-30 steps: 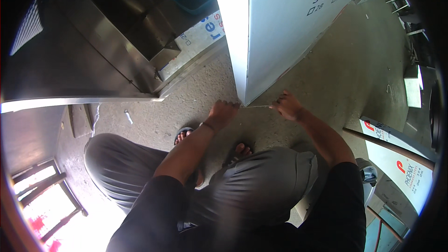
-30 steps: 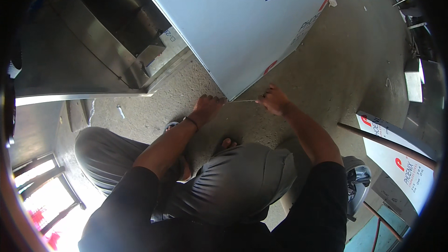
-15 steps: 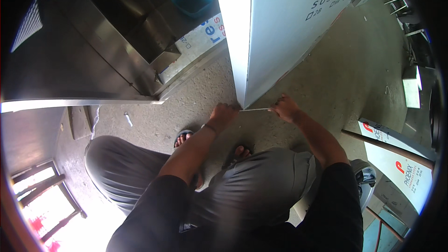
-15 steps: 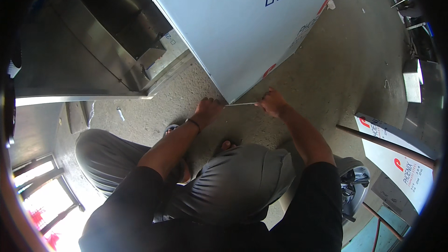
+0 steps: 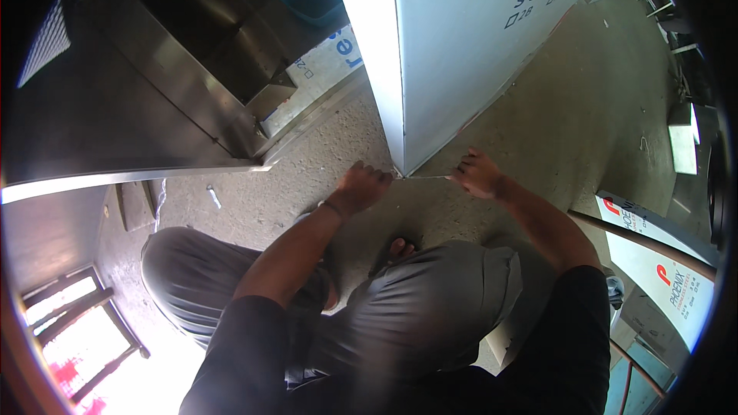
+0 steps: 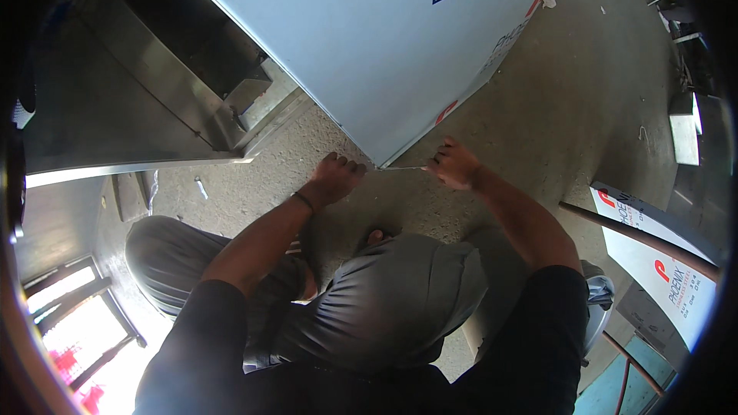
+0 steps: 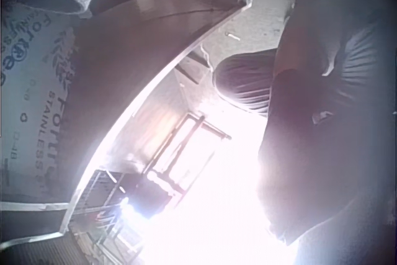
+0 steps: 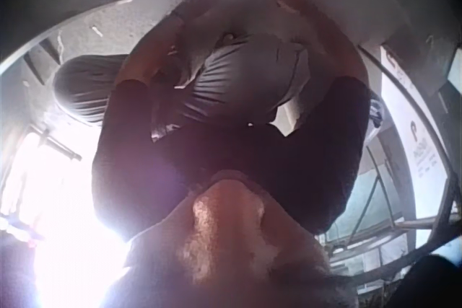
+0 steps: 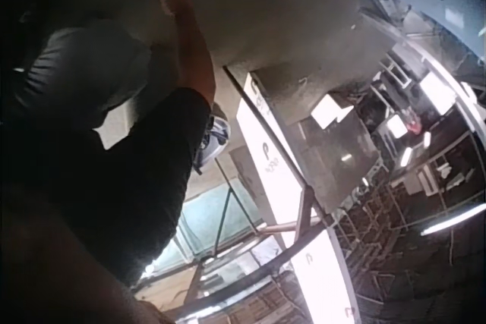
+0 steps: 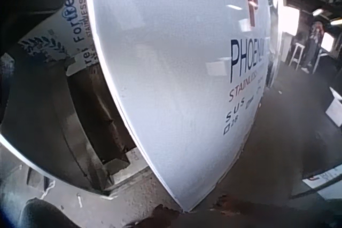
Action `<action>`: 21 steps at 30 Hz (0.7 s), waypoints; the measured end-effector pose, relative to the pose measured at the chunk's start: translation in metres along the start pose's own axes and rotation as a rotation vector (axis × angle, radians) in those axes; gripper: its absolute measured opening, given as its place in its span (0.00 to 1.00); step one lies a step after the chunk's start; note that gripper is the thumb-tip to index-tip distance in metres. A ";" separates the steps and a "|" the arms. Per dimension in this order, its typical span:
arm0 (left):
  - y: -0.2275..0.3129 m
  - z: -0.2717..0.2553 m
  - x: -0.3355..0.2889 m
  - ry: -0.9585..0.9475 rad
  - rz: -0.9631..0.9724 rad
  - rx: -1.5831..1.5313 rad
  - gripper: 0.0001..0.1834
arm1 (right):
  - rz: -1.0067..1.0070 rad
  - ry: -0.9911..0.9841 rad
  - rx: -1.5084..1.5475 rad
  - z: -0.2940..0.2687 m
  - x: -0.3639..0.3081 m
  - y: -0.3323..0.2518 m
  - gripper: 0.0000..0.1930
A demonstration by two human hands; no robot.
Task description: The person applies a strip of white tape along the edge of a metal stainless steel unit, pressing it down by hand and extending it from the top to the bottom edge.
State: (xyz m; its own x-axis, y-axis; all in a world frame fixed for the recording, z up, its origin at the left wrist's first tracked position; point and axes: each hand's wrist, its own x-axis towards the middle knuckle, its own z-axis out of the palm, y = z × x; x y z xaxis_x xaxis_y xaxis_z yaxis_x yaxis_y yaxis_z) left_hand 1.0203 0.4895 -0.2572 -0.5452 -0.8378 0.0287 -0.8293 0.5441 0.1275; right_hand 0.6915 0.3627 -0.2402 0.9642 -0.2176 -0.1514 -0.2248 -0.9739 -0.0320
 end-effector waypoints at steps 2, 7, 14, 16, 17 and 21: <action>0.005 0.012 0.001 -0.059 -0.009 0.007 0.08 | 0.032 -0.018 0.011 0.017 -0.002 -0.003 0.14; 0.010 0.029 0.004 -0.082 -0.098 -0.052 0.10 | 0.060 -0.095 0.074 0.038 0.000 -0.004 0.19; 0.008 0.022 0.004 -0.075 -0.063 -0.071 0.09 | 0.047 -0.080 0.085 0.029 -0.003 -0.005 0.17; 0.010 0.025 0.005 -0.087 -0.070 -0.044 0.09 | 0.058 -0.048 0.081 0.031 -0.004 -0.006 0.15; 0.011 0.026 0.006 -0.085 -0.069 -0.044 0.09 | 0.082 -0.087 0.106 0.033 -0.003 -0.007 0.13; 0.013 0.031 0.012 -0.147 -0.114 -0.059 0.09 | 0.081 -0.157 0.139 0.034 0.003 0.000 0.08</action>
State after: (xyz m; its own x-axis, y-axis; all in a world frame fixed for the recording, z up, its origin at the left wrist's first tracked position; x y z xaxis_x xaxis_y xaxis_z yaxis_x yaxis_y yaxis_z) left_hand 0.9995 0.4883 -0.2864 -0.4638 -0.8758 -0.1340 -0.8805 0.4389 0.1792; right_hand 0.6894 0.3639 -0.2747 0.9109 -0.2712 -0.3109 -0.3282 -0.9329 -0.1480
